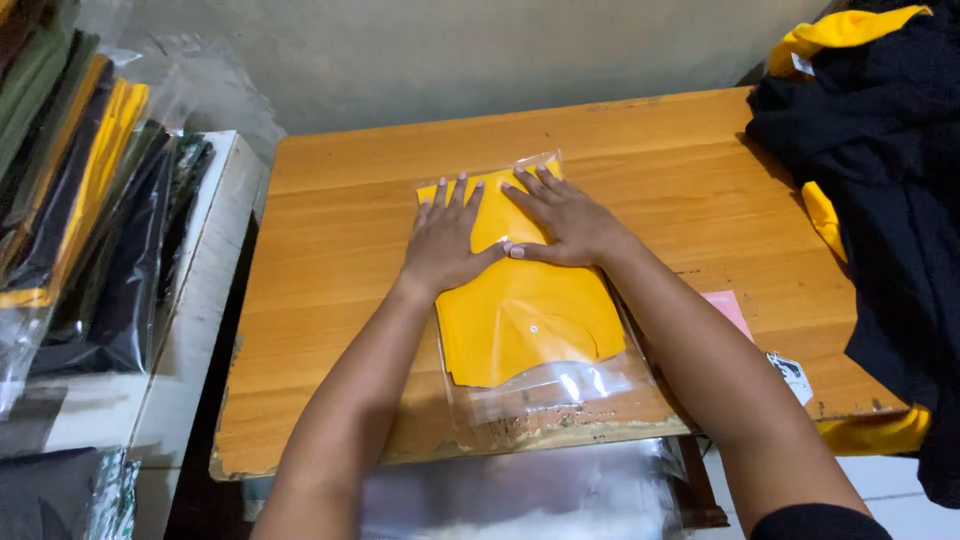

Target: The person folds a yellow garment on a wooden table and places it into a clear plastic bag. They smooth the garment inside the bag and adjust the bag's edges to enclose the item.

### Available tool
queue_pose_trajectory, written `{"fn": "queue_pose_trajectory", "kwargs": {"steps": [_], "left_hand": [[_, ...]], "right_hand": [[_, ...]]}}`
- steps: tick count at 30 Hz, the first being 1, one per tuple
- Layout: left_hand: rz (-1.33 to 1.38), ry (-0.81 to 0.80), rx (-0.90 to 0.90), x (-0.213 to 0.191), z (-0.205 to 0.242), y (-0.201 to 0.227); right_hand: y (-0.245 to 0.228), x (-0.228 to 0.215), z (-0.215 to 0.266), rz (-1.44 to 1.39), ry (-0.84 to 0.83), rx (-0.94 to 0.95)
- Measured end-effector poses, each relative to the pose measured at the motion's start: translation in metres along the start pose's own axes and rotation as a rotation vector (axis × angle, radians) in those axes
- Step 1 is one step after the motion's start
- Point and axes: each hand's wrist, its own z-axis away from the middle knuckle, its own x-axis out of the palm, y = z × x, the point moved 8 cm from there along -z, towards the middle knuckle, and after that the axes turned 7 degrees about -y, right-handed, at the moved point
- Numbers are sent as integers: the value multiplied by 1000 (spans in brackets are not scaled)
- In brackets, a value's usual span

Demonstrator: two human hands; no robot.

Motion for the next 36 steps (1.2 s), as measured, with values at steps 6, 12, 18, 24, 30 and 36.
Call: {"fn": "queue_pose_trajectory", "kwargs": {"steps": [6, 12, 18, 24, 30, 36], "left_hand": [[22, -25, -130, -9, 10, -13], [30, -36, -199, -12, 14, -29], [-55, 36, -7, 0, 21, -16], [-14, -54, 124, 24, 20, -1], [30, -81, 93, 15, 30, 4], [24, -67, 80, 13, 36, 5]], "right_hand": [[20, 6, 6, 11, -98, 237], [15, -4, 7, 24, -107, 309], [-2, 10, 14, 80, -84, 256], [-27, 8, 17, -21, 52, 74], [-27, 32, 16, -15, -70, 26], [-27, 23, 18, 13, -55, 16]]}}
